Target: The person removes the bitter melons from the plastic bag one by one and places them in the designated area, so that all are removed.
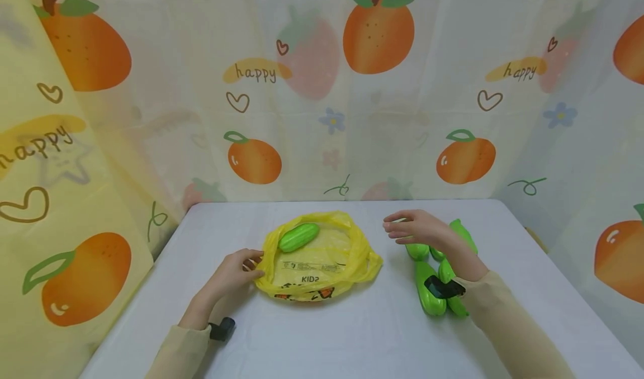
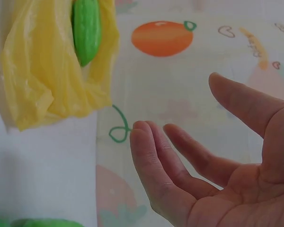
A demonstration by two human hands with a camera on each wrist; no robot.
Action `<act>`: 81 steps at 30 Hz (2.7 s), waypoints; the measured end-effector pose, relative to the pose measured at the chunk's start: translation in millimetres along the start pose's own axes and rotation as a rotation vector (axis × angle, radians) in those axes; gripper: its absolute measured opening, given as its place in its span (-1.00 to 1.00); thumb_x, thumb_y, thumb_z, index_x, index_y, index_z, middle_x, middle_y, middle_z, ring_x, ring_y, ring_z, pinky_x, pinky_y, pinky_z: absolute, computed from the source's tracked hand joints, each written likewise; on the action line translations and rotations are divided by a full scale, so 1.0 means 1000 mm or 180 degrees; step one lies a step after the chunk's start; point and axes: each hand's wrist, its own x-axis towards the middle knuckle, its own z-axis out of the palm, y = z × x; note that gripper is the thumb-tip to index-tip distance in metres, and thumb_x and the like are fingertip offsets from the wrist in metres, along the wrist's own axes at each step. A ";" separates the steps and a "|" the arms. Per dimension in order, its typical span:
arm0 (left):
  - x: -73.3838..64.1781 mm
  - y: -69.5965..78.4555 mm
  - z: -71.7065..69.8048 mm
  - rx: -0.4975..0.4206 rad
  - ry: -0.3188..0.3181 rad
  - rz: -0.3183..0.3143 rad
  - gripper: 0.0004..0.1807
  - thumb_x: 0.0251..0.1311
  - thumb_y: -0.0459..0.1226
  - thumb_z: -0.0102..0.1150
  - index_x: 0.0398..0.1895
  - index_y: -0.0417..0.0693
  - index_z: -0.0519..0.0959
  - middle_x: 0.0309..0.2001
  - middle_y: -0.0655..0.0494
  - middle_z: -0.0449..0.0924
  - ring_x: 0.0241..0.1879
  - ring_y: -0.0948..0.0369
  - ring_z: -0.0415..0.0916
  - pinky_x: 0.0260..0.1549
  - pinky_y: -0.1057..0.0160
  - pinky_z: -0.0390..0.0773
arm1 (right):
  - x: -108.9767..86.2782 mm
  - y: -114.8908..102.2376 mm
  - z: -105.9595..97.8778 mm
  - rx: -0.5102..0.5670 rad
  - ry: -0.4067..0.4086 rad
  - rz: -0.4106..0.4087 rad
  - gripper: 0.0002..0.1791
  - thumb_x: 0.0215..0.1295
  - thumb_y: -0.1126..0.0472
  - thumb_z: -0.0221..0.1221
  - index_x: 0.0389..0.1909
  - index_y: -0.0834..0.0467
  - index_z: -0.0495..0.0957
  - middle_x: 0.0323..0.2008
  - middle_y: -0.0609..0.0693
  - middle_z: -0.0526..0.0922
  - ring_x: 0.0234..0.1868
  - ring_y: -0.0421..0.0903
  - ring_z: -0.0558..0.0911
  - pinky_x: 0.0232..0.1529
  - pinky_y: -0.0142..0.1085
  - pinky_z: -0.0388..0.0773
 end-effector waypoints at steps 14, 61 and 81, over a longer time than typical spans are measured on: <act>-0.001 0.002 0.000 -0.0018 0.0025 -0.0003 -0.48 0.05 -0.24 0.36 0.12 -0.16 0.53 -0.11 0.05 0.59 -0.22 0.19 0.49 -0.26 0.25 0.50 | 0.034 -0.014 0.032 0.0040 -0.0016 0.0035 -0.47 0.34 0.09 0.13 0.23 0.30 0.37 0.20 0.26 0.47 0.12 0.10 0.56 0.12 -0.12 0.49; -0.003 0.000 -0.001 0.0001 0.0003 0.0063 -0.48 0.04 -0.23 0.37 0.11 -0.16 0.53 -0.11 0.05 0.60 -0.23 0.20 0.49 -0.24 0.23 0.50 | 0.134 -0.037 0.125 0.0891 0.0208 0.0583 -0.39 0.22 0.19 0.26 0.23 0.36 0.34 0.12 0.29 0.51 0.10 0.10 0.57 0.04 -0.17 0.55; -0.004 0.000 -0.002 0.0038 -0.0002 0.0062 -0.49 0.04 -0.25 0.37 0.11 -0.18 0.53 -0.12 0.04 0.60 -0.22 0.20 0.50 -0.24 0.24 0.50 | 0.153 -0.018 0.150 0.1315 0.0550 0.0954 -0.37 0.23 0.18 0.24 0.25 0.36 0.29 0.11 0.32 0.51 0.05 0.16 0.59 0.02 -0.14 0.56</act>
